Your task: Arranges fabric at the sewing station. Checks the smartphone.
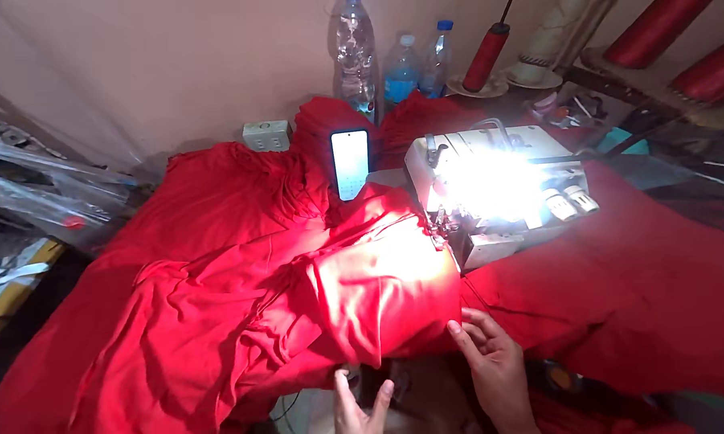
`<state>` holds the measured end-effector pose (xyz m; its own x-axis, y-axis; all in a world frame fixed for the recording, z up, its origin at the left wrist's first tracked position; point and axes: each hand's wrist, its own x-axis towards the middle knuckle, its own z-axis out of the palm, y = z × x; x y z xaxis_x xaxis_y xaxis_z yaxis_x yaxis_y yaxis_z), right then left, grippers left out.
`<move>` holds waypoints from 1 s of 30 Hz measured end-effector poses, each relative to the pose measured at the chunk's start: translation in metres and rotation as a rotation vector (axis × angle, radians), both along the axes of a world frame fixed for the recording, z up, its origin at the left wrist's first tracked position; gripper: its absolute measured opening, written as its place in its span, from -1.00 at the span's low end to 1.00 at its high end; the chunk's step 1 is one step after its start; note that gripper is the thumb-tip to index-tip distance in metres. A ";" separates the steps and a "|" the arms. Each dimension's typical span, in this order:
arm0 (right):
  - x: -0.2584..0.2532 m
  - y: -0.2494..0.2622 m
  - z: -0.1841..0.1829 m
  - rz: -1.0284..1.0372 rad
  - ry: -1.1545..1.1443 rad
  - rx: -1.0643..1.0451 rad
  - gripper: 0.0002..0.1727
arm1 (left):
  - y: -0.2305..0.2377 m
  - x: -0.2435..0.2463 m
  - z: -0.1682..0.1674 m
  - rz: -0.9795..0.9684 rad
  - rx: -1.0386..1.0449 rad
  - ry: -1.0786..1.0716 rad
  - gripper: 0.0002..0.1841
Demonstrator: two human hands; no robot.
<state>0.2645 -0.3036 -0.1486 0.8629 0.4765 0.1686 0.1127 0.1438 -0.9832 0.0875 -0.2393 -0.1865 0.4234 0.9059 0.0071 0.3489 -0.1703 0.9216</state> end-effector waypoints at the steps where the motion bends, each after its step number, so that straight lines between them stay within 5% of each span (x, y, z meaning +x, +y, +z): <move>1: -0.003 -0.004 -0.003 0.016 0.007 -0.010 -0.82 | -0.005 0.006 -0.003 0.034 -0.078 -0.102 -0.29; 4: -0.017 -0.016 -0.013 0.043 0.036 -0.089 -0.91 | -0.012 0.027 -0.006 0.199 -0.311 -0.397 -0.47; 7: -0.026 -0.028 -0.025 0.043 0.064 -0.163 -0.95 | -0.011 0.033 -0.008 0.294 -0.415 -0.469 -0.57; 12: -0.028 -0.037 -0.029 0.021 0.030 -0.134 -0.89 | -0.010 0.016 -0.014 0.287 -0.307 -0.477 -0.93; 26: -0.033 -0.047 -0.018 0.053 -0.052 -0.114 -0.84 | -0.006 0.002 0.009 0.236 -0.053 -0.436 -0.75; 30: -0.032 -0.054 -0.010 0.094 -0.032 -0.049 -0.85 | -0.005 0.005 0.012 0.136 0.175 -0.485 -0.27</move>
